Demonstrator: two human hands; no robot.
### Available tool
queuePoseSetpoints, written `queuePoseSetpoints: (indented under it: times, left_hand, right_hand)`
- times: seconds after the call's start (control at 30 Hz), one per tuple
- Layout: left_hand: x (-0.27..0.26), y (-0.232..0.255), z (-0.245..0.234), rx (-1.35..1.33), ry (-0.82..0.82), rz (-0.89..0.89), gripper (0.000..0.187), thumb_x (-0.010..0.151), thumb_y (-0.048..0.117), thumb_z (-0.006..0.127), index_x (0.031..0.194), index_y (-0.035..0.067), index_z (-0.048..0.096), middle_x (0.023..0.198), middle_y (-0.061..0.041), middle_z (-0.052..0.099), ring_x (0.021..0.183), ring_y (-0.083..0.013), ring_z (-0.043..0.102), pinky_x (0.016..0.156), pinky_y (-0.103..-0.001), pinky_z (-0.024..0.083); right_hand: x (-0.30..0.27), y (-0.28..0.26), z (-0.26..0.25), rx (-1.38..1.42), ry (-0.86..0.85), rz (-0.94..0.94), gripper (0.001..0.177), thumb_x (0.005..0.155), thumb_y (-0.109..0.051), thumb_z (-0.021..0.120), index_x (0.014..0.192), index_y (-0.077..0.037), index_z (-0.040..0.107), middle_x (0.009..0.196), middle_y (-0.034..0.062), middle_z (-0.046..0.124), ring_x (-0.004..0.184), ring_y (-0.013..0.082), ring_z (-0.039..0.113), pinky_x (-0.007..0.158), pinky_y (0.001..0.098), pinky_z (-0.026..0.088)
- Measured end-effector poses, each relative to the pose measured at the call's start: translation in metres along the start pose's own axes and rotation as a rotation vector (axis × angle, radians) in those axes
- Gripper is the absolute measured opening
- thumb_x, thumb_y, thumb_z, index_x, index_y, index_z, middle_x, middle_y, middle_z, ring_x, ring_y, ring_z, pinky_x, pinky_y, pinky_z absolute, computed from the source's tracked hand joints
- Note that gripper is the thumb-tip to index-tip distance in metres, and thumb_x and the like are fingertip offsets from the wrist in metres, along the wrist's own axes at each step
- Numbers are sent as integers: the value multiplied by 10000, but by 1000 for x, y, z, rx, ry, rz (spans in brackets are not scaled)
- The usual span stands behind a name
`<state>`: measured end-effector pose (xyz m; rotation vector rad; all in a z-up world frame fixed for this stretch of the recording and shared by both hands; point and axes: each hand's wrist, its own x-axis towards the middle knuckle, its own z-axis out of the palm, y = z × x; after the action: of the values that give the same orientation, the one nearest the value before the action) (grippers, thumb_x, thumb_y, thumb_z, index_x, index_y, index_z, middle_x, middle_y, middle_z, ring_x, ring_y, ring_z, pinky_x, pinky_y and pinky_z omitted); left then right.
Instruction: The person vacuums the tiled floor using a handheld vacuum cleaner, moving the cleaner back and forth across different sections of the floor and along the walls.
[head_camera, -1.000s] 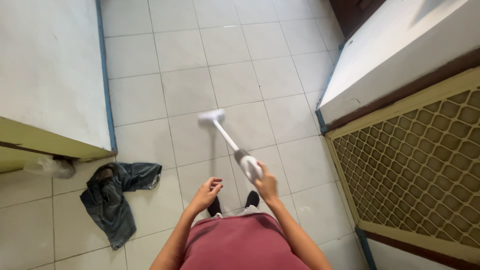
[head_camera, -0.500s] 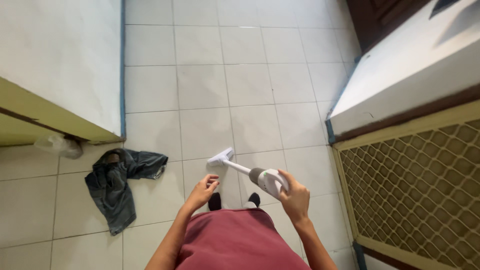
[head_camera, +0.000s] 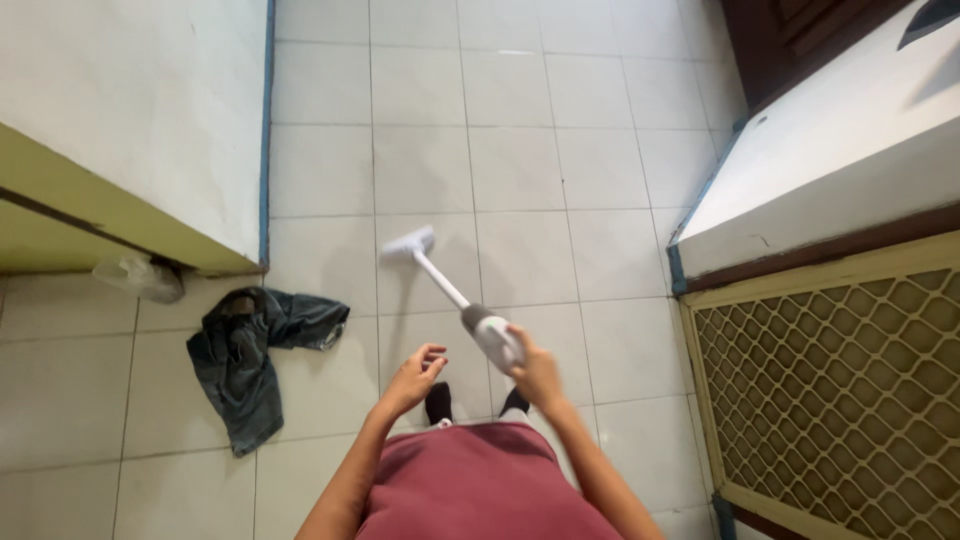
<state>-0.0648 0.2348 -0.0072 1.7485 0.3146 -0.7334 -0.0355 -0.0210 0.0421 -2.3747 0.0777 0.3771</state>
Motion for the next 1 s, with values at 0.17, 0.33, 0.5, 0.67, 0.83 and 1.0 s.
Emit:
queuePoseSetpoints:
  times: [0.17, 0.33, 0.5, 0.67, 0.83, 1.0]
  left_hand:
    - [3, -17, -8, -29, 22, 3, 369, 981, 252, 601, 1309, 85, 619, 1199, -114, 736, 1045, -225, 713, 902, -351, 566]
    - [-9, -22, -2, -40, 42, -39, 364, 978, 255, 608, 1300, 89, 636, 1190, -113, 735, 1038, -221, 712, 902, -351, 567]
    - [-18, -25, 7, -57, 81, -8, 361, 983, 247, 608, 1302, 81, 636, 1169, -138, 744, 1044, -233, 714, 902, -352, 566]
    - [-34, -39, 24, -85, 128, -19, 366, 981, 247, 601, 1303, 73, 625, 1192, -137, 747, 1063, -240, 728, 908, -351, 566]
    - [-60, -60, 51, -88, 157, 8, 366, 978, 254, 603, 1295, 72, 624, 1186, -134, 752, 1080, -228, 723, 918, -354, 568]
    - [-89, -73, 94, -72, 173, -28, 359, 972, 252, 614, 1287, 80, 642, 1179, -129, 755, 1064, -245, 721, 912, -365, 568]
  right_hand:
    - [-31, -51, -96, -80, -23, -8, 589, 759, 33, 595, 1294, -200, 674, 849, 233, 727, 744, 384, 732, 704, 450, 570]
    - [-47, -52, -48, 21, 169, -230, 548, 737, 48, 627, 1246, -143, 693, 930, 204, 741, 778, 353, 741, 679, 431, 577]
    - [-19, -18, 62, 55, -28, -201, 599, 829, 19, 648, 1390, -172, 560, 990, 266, 710, 906, 467, 684, 757, 532, 530]
    - [-33, -8, 60, 58, -84, -212, 631, 807, 41, 613, 1390, -193, 556, 1006, 272, 701, 911, 489, 668, 764, 549, 524]
    - [-96, -32, -52, -71, -166, -119, 584, 814, 52, 586, 1348, -183, 603, 862, 244, 709, 806, 446, 695, 706, 521, 520]
    - [-161, -41, -83, 50, 3, -210, 445, 851, 31, 612, 1256, -139, 689, 865, 214, 734, 712, 366, 729, 625, 451, 546]
